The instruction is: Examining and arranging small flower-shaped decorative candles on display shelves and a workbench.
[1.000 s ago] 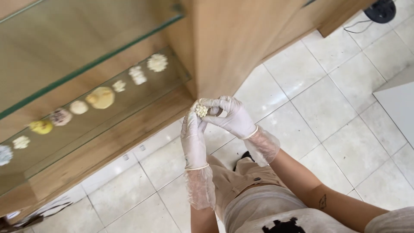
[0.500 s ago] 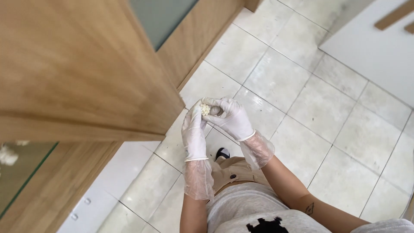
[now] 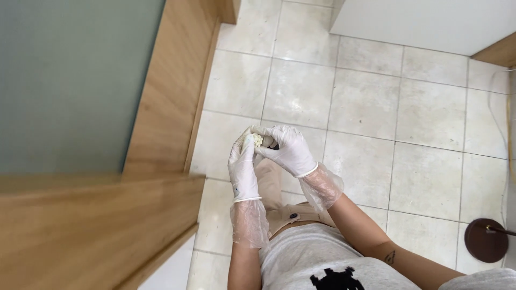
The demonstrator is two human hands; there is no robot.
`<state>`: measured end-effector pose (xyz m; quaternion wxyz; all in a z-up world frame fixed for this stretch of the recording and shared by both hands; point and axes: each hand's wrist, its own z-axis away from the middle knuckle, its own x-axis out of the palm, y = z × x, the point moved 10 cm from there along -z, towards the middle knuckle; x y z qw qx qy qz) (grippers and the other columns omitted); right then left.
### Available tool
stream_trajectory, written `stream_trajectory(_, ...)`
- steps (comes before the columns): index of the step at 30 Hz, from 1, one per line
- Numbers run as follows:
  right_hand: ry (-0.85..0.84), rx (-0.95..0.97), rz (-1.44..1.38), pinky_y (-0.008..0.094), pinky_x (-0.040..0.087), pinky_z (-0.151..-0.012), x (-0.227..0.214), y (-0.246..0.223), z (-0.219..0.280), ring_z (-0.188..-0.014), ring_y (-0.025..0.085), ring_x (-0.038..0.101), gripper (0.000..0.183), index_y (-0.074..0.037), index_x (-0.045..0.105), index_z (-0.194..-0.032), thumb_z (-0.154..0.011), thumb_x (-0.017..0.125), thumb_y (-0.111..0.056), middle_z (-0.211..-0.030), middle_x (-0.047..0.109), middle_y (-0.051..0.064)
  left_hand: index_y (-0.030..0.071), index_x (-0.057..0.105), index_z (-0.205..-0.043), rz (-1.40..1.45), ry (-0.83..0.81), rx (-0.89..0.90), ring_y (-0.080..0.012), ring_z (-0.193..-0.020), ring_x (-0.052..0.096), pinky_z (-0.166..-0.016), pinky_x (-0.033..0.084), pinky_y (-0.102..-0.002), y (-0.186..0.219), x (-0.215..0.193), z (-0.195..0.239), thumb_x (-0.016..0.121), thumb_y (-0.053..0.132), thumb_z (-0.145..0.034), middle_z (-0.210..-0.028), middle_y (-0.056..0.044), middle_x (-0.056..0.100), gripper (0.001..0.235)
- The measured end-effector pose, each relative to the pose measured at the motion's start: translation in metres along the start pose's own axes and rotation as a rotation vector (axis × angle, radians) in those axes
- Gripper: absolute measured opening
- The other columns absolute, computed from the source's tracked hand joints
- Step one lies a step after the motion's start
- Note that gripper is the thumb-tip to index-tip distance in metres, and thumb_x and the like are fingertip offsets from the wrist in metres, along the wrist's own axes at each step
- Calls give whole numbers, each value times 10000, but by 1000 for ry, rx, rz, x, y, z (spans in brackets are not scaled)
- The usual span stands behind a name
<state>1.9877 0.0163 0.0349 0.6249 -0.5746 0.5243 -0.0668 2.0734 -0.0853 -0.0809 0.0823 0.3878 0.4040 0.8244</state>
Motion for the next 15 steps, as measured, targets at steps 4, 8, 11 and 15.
stream_trajectory(4, 83, -64, 158, 356, 526, -661, -25, 31, -77, -667, 198, 651, 403, -184, 779, -1149, -763, 874, -248, -725, 691, 7, -8, 692, -1236, 6, -8, -72, -116, -937, 672, -860, 554, -264, -24, 38, -93, 644, 123, -1002, -1056, -50, 715, 273)
stream_trajectory(8, 91, -17, 186, 357, 528, -642, -62, 64, -161, -660, 211, 663, 387, -173, 773, -1133, -771, 872, -269, -726, 696, 14, -12, 699, -1228, -33, -64, -110, -121, -930, 679, -860, 558, -271, -13, 105, -166, 642, 114, -996, -1047, -58, 723, 270)
stream_trajectory(11, 92, 28, 147, 340, 543, -630, -84, 87, -214, -675, 206, 681, 403, -159, 761, -1156, -787, 867, -284, -748, 712, 17, -21, 707, -1233, -80, -161, -110, -119, -934, 679, -869, 553, -266, -7, 152, -221, 636, 120, -1009, -1040, -61, 731, 274)
stream_trajectory(15, 128, 132, 121, 335, 549, -638, -105, 117, -250, -675, 185, 687, 407, -131, 759, -1164, -797, 867, -269, -749, 727, 26, -33, 715, -1250, -157, -232, -158, -112, -931, 667, -868, 543, -252, -11, 193, -263, 640, 130, -1028, -1032, -57, 734, 286)
